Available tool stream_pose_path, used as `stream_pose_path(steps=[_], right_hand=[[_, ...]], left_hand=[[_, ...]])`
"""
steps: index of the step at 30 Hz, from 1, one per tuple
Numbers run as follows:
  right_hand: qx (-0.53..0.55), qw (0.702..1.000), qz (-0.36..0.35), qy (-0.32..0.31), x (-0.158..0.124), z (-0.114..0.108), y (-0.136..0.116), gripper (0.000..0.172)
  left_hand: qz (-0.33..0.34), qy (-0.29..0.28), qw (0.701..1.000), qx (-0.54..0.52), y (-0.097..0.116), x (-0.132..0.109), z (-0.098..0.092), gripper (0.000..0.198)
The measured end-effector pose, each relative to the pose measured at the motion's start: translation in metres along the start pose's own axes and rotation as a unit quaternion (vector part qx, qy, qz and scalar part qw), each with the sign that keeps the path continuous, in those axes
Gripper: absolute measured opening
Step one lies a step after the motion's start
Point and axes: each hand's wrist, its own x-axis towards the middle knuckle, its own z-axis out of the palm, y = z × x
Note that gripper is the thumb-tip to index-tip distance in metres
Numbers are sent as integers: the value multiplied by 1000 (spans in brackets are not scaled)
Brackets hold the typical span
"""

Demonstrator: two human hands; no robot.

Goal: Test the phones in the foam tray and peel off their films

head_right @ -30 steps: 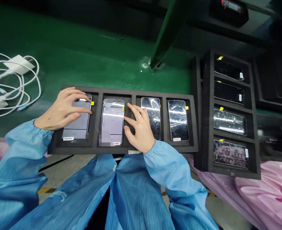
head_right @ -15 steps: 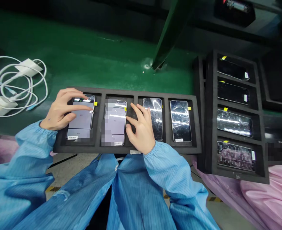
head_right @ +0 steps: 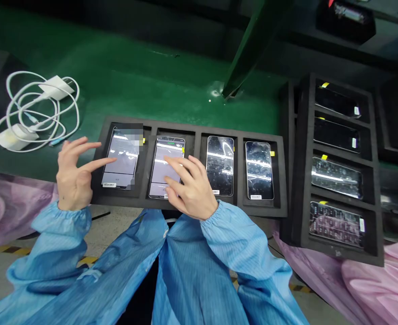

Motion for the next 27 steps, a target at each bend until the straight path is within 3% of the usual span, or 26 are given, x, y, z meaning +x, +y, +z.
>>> stream_pose_path(steps=[8, 12, 15, 18, 27], right_hand=[[-12, 993, -101, -63, -5, 6, -2, 21], [-45, 993, -104, -42, -2, 6, -2, 21], [-90, 995, -36, -35, 2, 6, 0, 26], [-108, 991, 29, -70, 4, 8, 1, 34], [-118, 986, 52, -107, 4, 11, 2, 42]], left_hand=[[50, 28, 997, 43, -9, -40, 6, 57], [30, 23, 997, 60, -10, -52, 10, 59], [-4, -17, 998, 67, -6, -44, 6, 68], [-28, -75, 994, 68, 2, -30, 1, 70], [-75, -156, 984, 44, 11, -9, -2, 68]])
